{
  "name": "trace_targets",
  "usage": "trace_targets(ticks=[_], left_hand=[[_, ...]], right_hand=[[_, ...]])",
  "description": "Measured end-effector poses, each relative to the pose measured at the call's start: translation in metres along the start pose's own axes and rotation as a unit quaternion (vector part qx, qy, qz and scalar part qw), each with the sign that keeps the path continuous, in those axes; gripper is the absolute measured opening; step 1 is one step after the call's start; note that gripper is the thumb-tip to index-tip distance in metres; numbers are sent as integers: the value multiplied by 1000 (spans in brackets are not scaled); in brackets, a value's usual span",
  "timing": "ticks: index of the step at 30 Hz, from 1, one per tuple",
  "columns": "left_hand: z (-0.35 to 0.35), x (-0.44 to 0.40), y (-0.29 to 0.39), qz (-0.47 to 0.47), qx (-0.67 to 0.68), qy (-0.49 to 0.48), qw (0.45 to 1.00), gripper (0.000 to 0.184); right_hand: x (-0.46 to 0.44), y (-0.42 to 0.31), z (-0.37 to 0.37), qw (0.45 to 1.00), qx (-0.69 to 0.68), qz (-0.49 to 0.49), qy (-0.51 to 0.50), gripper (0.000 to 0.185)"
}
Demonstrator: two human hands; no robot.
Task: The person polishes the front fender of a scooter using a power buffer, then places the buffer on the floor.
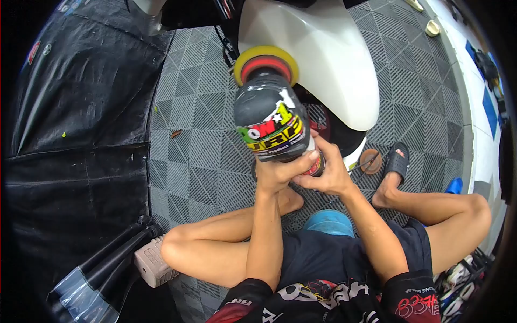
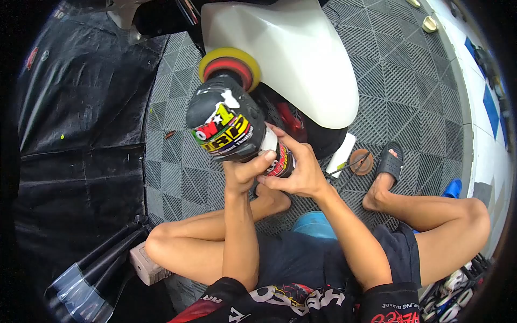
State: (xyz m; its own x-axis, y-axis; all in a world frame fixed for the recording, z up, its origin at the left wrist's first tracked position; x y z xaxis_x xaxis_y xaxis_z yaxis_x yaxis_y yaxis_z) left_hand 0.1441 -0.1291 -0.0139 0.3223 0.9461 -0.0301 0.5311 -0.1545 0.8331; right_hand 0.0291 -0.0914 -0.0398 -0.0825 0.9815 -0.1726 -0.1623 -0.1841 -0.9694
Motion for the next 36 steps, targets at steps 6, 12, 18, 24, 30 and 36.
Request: trace_targets(ticks=[6,12,18,24,30,36], left_hand=[[5,-16,3,26,112,-52,992,62],[-15,-48,58,-3,211,-61,976,55],[-14,-59,65,-10,242,-49,969,54],[-39,-43,61,-9,87,-4,996,49],[-69,-22,64,-80,-66,54,993,36],[-89,-38,65,-57,-95,43,993,43]], right_hand=[[-7,-50,9,996,82,-40,24,80],[-38,-96,11,990,112,-80,-16,77],[-43,-105,9,984,167,-68,-1,77],[-24,-89,14,997,-13,-75,5,71],[-3,-58,16,973,-229,-19,9,64],[-20,-69,20,916,-400,-13,-37,53]])
Point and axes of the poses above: each hand's wrist, its own x-axis away from the middle knuckle, its own z-axis out of the back of the hand, y = z × x, the point moved 7 cm from there along -x, towards the middle knuckle, and after that the axes turned 15 degrees about x, right-handed, at the moved point
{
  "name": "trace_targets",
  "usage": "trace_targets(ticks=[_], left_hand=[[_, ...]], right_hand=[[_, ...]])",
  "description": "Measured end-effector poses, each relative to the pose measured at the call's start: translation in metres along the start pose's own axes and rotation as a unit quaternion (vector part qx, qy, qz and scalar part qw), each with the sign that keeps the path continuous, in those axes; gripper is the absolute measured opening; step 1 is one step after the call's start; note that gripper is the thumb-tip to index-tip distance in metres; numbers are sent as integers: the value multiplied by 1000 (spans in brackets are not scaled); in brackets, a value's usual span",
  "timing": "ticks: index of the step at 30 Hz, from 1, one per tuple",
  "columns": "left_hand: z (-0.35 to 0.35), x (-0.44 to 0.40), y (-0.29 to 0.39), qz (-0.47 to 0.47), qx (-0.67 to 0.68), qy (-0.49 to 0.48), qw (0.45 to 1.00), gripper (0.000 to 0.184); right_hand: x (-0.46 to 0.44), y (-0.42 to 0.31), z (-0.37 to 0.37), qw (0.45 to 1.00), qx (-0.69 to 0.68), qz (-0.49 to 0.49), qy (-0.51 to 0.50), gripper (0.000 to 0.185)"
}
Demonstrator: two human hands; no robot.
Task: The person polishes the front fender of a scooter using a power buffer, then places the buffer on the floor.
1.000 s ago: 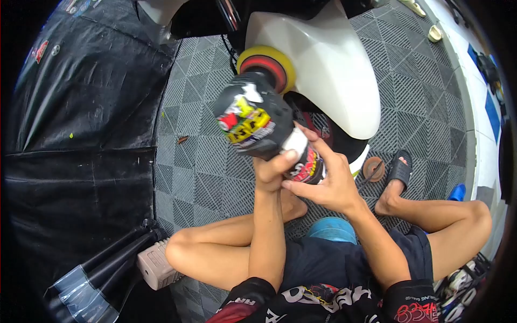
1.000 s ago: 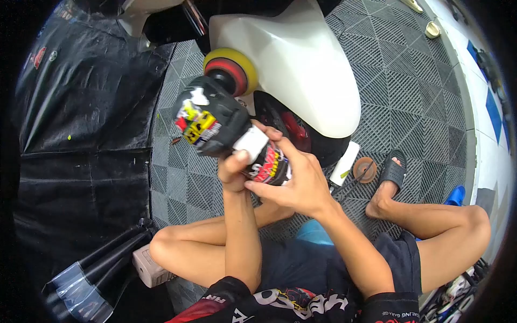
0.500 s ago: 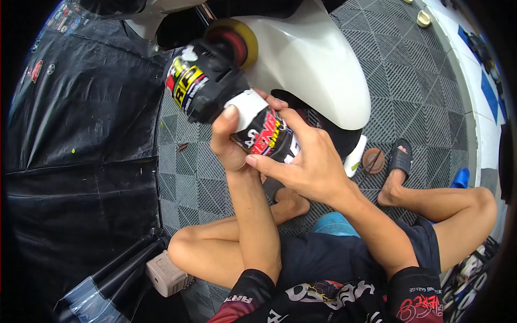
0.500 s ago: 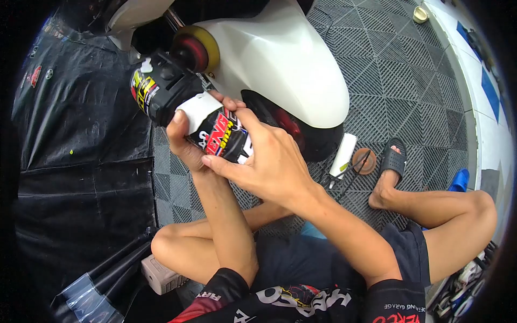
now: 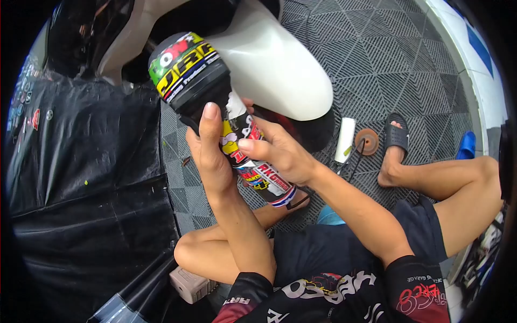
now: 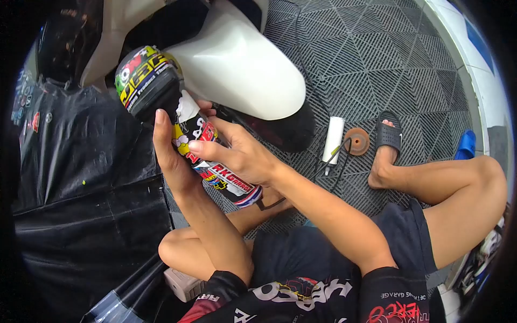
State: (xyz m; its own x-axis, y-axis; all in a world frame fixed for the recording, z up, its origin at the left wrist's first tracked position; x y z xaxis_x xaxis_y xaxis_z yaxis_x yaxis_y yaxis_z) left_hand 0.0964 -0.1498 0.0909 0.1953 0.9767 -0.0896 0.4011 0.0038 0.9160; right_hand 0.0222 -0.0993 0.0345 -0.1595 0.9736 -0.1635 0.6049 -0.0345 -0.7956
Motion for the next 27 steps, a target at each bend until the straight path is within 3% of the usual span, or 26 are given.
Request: trace_targets(ticks=[3,5,7,11,12,15,17,19,22,27], left_hand=[[-6,8,-11,10,17,-43,999,43],[-3,24,-27,11,13,-45,999,53],[0,39,-51,23,122,-58,991,63],[-23,53,-74,31,236,-132,962,74],[-31,55,-74,43,227,-123,965,73],[-52,54,-74,75,187,-93,975,68],[-58,58,-73,104,165,-74,978,65],[-65,68,-74,90,115,-67,987,60],[-56,94,-102,135,75,-59,986,65],[-55,129,-132,191,18,-66,979,66]], right_hand=[[14,-1,15,994,102,19,23,52],[32,9,24,989,141,7,43,57],[50,2,31,962,255,25,98,64],[82,-23,43,937,331,-78,77,72],[89,-26,44,940,316,-98,82,71],[94,-31,50,952,245,1,183,72],[97,-26,51,980,146,-34,134,73],[109,-35,57,982,140,-66,113,73],[133,-31,70,978,159,-39,125,75],[177,3,84,986,80,-108,103,74]])
Point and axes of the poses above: each hand's wrist, its own x-axis away from the middle knuckle, its own z-axis out of the back of the hand, y = z × x, the point moved 7 cm from there along -x, towards the middle knuckle, and after that the axes turned 15 degrees about x, right-handed, at the moved point
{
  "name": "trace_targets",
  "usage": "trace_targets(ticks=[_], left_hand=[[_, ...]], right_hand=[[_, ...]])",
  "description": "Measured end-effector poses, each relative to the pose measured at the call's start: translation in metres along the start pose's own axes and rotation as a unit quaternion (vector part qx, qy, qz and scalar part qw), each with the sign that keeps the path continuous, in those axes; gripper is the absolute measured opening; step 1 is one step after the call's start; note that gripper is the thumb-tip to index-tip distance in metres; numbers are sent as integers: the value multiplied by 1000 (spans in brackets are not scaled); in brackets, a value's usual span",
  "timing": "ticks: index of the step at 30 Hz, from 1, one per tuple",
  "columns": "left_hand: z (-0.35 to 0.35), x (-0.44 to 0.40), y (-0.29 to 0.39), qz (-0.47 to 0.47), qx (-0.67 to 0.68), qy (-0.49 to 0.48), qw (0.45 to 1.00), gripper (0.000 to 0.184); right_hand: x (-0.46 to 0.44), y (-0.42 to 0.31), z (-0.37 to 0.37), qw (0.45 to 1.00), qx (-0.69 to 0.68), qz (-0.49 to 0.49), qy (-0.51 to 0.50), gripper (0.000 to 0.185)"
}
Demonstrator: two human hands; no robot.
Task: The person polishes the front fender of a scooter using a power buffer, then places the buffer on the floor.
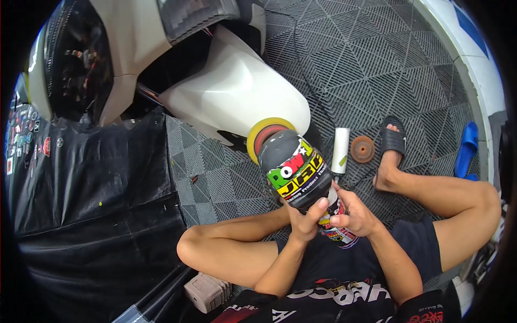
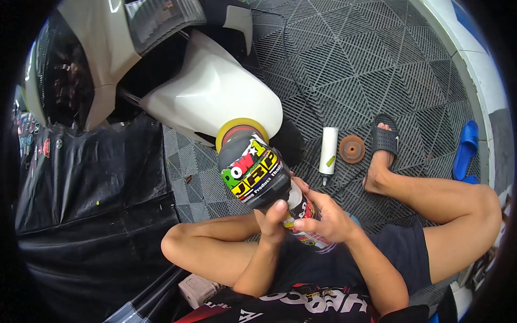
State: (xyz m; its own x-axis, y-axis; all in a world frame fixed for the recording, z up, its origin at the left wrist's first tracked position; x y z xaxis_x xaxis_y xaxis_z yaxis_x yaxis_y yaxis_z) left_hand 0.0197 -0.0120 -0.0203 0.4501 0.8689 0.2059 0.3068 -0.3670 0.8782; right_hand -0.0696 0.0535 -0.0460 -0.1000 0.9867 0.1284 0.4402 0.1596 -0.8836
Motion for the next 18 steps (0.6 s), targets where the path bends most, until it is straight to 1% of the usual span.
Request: trace_targets(ticks=[1,2,4,5,6,7,8,9,10,11,12,14,15,16,17,18], left_hand=[[2,0,-1,1,-5,8,1000,67],[1,-1,3,2,-2,3,1000,69],[6,-12,22,-23,20,-21,999,69],[10,-19,35,-38,13,-30,999,72],[6,-28,48,-52,113,-47,991,68],[9,-37,60,-75,131,-77,985,75],[12,-41,67,-79,173,-54,980,77],[12,-44,77,-86,173,-59,979,77],[12,-46,84,-97,174,-64,978,77],[15,-46,86,-121,145,-27,982,80],[18,-40,80,-68,127,-66,987,82],[12,-35,63,3,80,-169,982,86],[9,-31,48,48,103,-187,976,84],[2,-27,33,70,100,-187,975,82],[-4,-23,18,93,97,-186,973,81],[-14,-22,11,128,88,-161,975,77]], right_hand=[[3,4,0,1000,-25,-4,7,74],[2,4,-1,999,-24,15,28,74],[-16,-15,-15,996,-25,58,67,75],[-27,-22,-23,996,21,60,60,75],[-37,-31,-28,994,68,61,54,76],[-47,-41,-33,993,111,39,24,71],[-55,-50,-39,988,152,15,-7,67],[-60,-58,-44,990,142,13,8,63],[-64,-57,-48,990,137,11,-3,67],[-64,-55,-46,990,134,38,20,70],[-61,-53,-45,988,133,66,38,74],[-44,-54,-40,999,41,27,18,77],[-32,-39,-37,997,-7,-52,-59,87],[-20,-29,-29,997,-47,-52,-33,90],[-8,-16,-23,994,-80,-69,-20,86],[4,-3,-17,990,-113,-85,-6,82]])
Point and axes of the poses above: each hand's wrist, its own x-axis away from the middle knuckle, its own z-axis out of the back of the hand, y = z × x, the point moved 7 cm from there along -x, towards the middle knuckle, and after that the axes turned 15 degrees about x, right-handed, at the moved point
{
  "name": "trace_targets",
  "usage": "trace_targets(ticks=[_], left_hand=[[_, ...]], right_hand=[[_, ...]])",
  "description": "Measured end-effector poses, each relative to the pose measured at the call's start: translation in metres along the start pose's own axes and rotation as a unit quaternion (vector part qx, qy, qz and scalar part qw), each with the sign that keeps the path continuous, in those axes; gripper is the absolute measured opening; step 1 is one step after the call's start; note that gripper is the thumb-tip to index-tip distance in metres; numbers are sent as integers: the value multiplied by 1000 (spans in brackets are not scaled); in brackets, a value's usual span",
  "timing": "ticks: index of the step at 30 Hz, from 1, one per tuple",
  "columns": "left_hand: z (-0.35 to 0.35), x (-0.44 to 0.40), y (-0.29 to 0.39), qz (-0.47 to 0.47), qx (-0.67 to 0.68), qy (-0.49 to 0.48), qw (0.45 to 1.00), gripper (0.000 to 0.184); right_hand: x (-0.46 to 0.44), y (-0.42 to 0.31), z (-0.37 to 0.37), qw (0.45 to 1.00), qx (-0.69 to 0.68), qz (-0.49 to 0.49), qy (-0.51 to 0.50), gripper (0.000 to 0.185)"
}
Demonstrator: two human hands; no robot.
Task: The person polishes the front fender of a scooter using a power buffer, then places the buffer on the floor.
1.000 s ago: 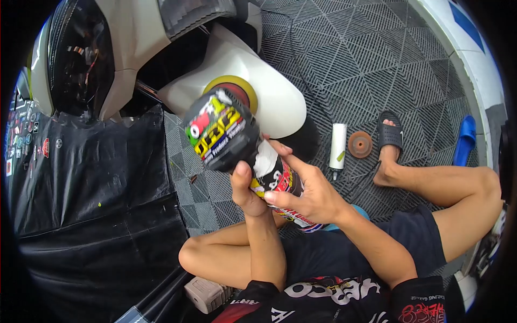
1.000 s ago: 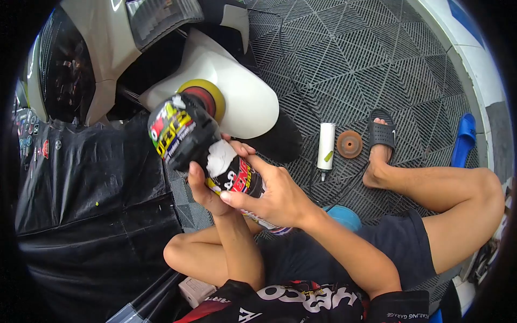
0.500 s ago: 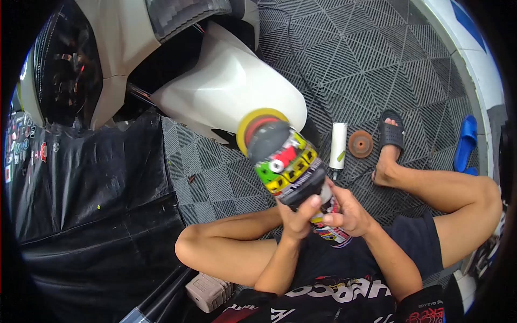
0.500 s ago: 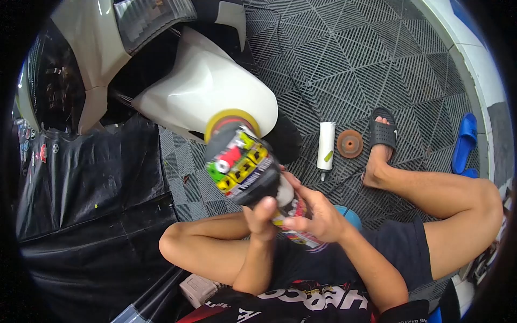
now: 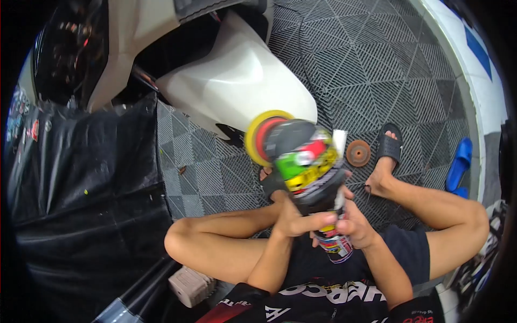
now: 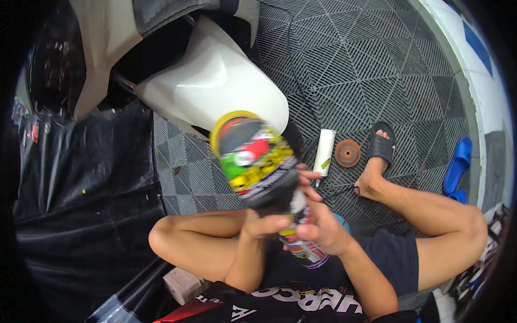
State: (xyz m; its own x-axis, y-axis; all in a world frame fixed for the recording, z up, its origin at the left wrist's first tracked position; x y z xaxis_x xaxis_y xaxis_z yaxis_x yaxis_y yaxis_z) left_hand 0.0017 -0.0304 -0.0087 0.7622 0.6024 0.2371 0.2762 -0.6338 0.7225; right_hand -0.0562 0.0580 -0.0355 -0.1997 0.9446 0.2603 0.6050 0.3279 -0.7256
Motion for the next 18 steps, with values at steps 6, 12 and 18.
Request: trace_targets(ticks=[6,12,18], left_hand=[[-25,-40,-3,-34,-34,39,998,43],[-38,-59,43,-45,19,30,998,28],[-17,-36,50,-50,39,74,995,34]], right_hand=[[16,19,32,993,-109,1,50,84],[-14,-37,8,991,-122,27,41,79],[-27,-37,2,999,-43,-23,5,80]])
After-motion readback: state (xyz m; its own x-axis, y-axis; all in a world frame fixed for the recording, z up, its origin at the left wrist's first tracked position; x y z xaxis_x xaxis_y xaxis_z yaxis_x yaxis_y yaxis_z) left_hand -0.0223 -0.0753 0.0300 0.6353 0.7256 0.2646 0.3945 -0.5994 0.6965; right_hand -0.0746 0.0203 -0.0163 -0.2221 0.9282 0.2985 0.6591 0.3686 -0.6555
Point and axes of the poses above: each hand's wrist, its own x-axis away from the middle knuckle, its own z-axis out of the back of the hand, y = z × x, the point moved 7 cm from there along -x, towards the middle knuckle, and after that the axes turned 15 degrees about x, right-handed, at the moved point
